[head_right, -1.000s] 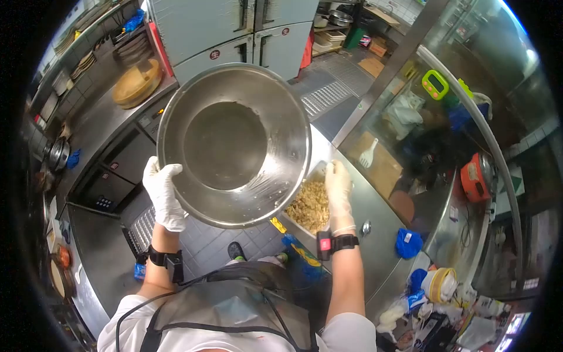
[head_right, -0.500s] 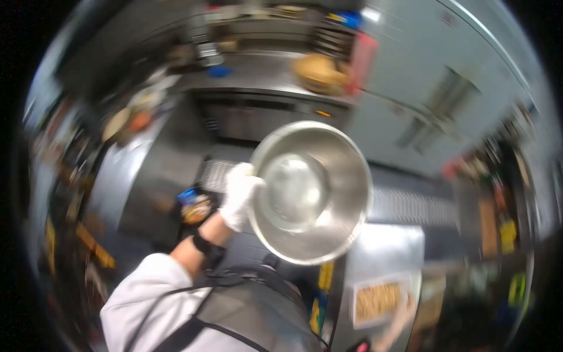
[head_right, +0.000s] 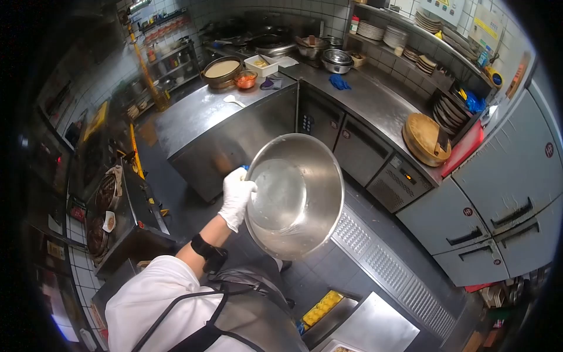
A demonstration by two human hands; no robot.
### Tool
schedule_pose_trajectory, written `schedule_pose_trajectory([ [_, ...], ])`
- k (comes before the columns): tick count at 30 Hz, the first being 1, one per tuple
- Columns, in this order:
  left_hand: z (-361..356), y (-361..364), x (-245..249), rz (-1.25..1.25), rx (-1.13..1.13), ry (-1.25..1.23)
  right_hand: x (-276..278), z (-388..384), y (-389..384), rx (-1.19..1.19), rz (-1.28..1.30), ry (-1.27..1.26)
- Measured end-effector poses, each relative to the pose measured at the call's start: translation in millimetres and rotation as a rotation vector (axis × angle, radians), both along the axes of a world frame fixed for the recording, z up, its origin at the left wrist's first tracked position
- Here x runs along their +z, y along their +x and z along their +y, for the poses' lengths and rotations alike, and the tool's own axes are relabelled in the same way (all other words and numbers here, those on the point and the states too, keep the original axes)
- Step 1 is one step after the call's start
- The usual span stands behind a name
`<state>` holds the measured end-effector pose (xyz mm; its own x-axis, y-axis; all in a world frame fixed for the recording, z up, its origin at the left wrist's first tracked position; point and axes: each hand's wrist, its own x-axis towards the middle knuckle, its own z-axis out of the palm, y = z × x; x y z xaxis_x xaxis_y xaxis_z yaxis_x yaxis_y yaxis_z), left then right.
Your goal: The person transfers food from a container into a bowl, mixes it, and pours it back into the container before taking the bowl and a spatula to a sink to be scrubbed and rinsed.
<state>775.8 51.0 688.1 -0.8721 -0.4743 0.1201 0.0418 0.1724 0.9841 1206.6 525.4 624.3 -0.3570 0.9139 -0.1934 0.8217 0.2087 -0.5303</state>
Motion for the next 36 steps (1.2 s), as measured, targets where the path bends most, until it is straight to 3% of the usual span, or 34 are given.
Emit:
schedule_pose_trajectory([
  [4,-39,-20,1,-0.014,0.099,0.044,-25,24,-85,0.102,0.339,-0.112],
  [8,-84,-57,-11,-0.020,0.183,0.070,-34,8,-241,0.423,0.504,-0.251],
  [11,-130,-95,-47,-0.088,0.233,0.073,10,-74,-411,0.747,0.511,-0.309],
  [14,-180,-136,-110,-0.079,0.273,-0.430,31,-192,-592,1.021,0.484,-0.379],
  [15,-188,-144,-115,-0.115,0.288,-0.557,32,-238,-649,1.120,0.461,-0.392],
  [20,-239,-165,-146,-0.291,0.086,-0.648,-2,-497,-860,1.550,0.485,-0.483],
  [21,-250,-168,-145,-0.275,0.080,-0.724,-18,-544,-886,1.614,0.511,-0.529],
  [22,-262,-167,-148,-0.307,0.042,-0.735,-31,-586,-906,1.699,0.524,-0.355],
  [23,-272,-165,-150,-0.335,-0.003,-0.745,-46,-622,-926,1.724,0.424,-0.343],
  [25,-291,-163,-149,-0.331,-0.090,-0.794,-77,-686,-964,1.753,0.171,-0.064],
  [28,-304,-160,-150,-0.401,-0.086,-0.738,-113,-748,-996,1.789,0.103,0.083],
  [29,-306,-158,-153,-0.443,-0.090,-0.746,-122,-762,-999,1.788,0.006,0.187],
  [30,-309,-159,-155,-0.476,-0.086,-0.750,-147,-772,-1005,1.753,0.064,0.272],
  [32,-313,-161,-158,-0.488,-0.078,-0.753,-178,-783,-1016,1.720,0.099,0.225],
  [34,-307,-164,-160,-0.488,-0.082,-0.744,-170,-769,-1014,1.676,0.125,0.196],
  [36,-299,-172,-164,-0.503,0.000,-0.783,-144,-726,-1004,1.804,-0.006,0.208],
])
